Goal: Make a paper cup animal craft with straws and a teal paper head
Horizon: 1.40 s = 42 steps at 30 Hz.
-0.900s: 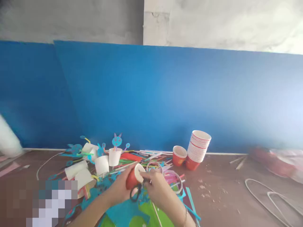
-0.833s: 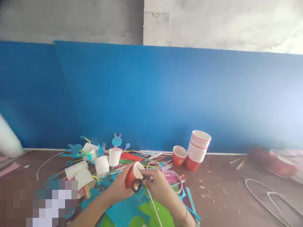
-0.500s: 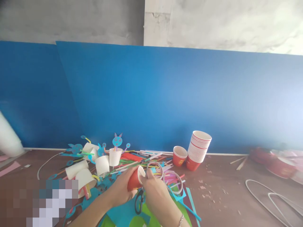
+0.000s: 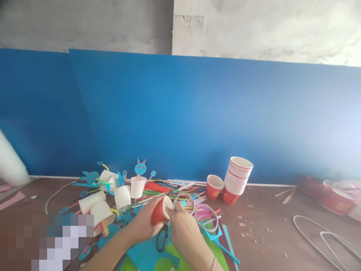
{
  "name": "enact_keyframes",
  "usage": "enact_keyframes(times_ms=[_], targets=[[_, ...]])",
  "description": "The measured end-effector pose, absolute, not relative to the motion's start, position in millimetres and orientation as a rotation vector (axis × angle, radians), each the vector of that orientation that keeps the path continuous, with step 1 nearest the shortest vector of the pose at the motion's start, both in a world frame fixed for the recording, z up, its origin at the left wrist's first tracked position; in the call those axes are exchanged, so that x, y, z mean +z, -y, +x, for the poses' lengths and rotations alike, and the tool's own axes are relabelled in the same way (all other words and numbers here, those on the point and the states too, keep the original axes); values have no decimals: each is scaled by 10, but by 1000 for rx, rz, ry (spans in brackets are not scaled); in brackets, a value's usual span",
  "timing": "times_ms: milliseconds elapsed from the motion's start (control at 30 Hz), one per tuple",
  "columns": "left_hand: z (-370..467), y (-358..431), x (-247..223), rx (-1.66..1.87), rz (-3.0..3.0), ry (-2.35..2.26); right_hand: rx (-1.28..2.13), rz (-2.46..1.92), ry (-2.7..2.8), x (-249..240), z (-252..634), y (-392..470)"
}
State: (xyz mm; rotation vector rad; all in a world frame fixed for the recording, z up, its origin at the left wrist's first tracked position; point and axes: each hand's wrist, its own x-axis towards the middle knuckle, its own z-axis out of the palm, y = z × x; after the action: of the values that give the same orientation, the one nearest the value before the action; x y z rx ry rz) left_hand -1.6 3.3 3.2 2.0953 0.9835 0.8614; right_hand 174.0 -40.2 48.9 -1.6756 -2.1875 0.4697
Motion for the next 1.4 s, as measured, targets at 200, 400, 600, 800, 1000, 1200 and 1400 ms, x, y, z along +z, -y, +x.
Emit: enact_keyframes(times_ms=[200, 400, 600, 800, 1000, 1200, 1400], targets=[[-32, -55, 19, 931, 2048, -996, 770, -1529, 1969, 465, 1757, 346], [-22, -45, 19, 884, 2073, -952, 465, -1693, 2194, 466, 1743, 395], [-66, -87, 22, 905, 2060, -1003, 717, -1498, 2030, 438, 1751, 323], [-76, -82, 39, 867, 2073, -994, 517, -1643, 2194, 493, 1685, 372], [-72, -78, 80, 885, 2078, -1023, 573, -1579, 2121, 468, 1684, 361], [-64, -84, 56, 893, 2043, -1033, 582, -1528, 2086, 474, 1672, 355], [-74, -100, 5, 880, 2062, -1042, 416, -1641, 2263, 455, 1695, 356]])
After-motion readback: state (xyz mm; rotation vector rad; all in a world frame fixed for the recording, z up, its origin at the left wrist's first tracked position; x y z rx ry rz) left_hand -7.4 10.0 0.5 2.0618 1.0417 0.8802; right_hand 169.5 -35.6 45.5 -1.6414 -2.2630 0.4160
